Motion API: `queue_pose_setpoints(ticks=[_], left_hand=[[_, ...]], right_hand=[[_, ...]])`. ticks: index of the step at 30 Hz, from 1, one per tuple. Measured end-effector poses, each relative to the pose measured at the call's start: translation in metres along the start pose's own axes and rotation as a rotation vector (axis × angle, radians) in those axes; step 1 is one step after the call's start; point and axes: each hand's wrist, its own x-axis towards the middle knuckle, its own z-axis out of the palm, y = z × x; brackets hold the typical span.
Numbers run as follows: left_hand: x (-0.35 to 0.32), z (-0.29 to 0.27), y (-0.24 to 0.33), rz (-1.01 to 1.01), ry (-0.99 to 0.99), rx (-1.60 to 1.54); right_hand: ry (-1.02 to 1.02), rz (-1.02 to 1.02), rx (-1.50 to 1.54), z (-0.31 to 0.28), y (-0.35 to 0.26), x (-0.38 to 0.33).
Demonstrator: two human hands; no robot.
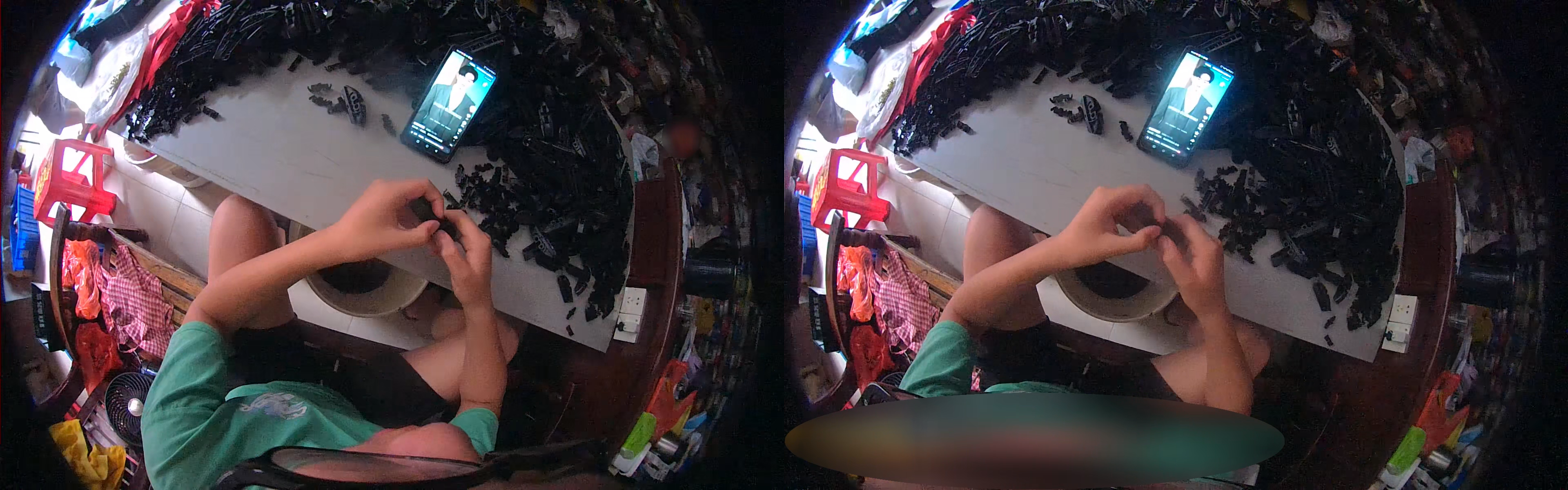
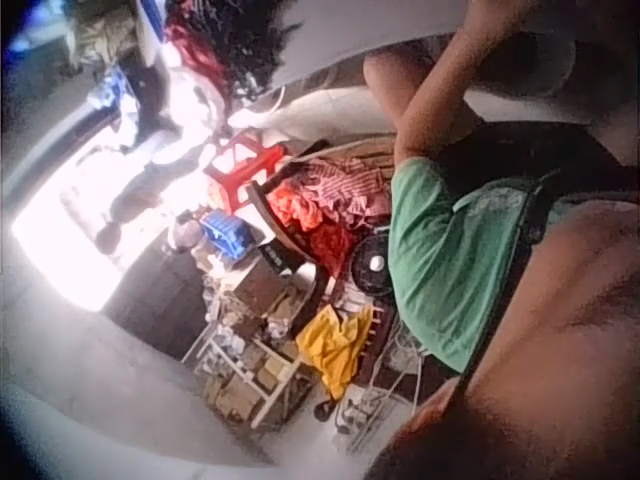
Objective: The person sorts small black plastic components by hand on a work table.
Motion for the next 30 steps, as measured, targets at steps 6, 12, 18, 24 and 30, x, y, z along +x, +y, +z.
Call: queue_pose_setpoints(ticks=[6,12,18,24,30], left_hand=[[-0.002,-0.006,0.013,-0.036,-0.033,-0.22],[0.016,-0.067,0.0,-0.032,0.033,0.255],[0.024,-0.077,-0.025,0.153,0.455,1.284],[0.028,-0.09,-0.034,0.189,0.493,1.12],[0.026,-0.091,-0.021,0.225,0.623,0.979]], right_hand=[[0.0,0.031,0.123,0.0,0.002,-0.004],[-0.235,-0.35,-0.309,0.004,-0.015,-0.007],[-0.357,-0.618,-0.792,0.03,-0.006,-0.008],[0.023,-0.42,-1.073,-0.002,-0.005,0.005],[0.203,-0.388,-1.188,-0.012,0.016,0.014]])
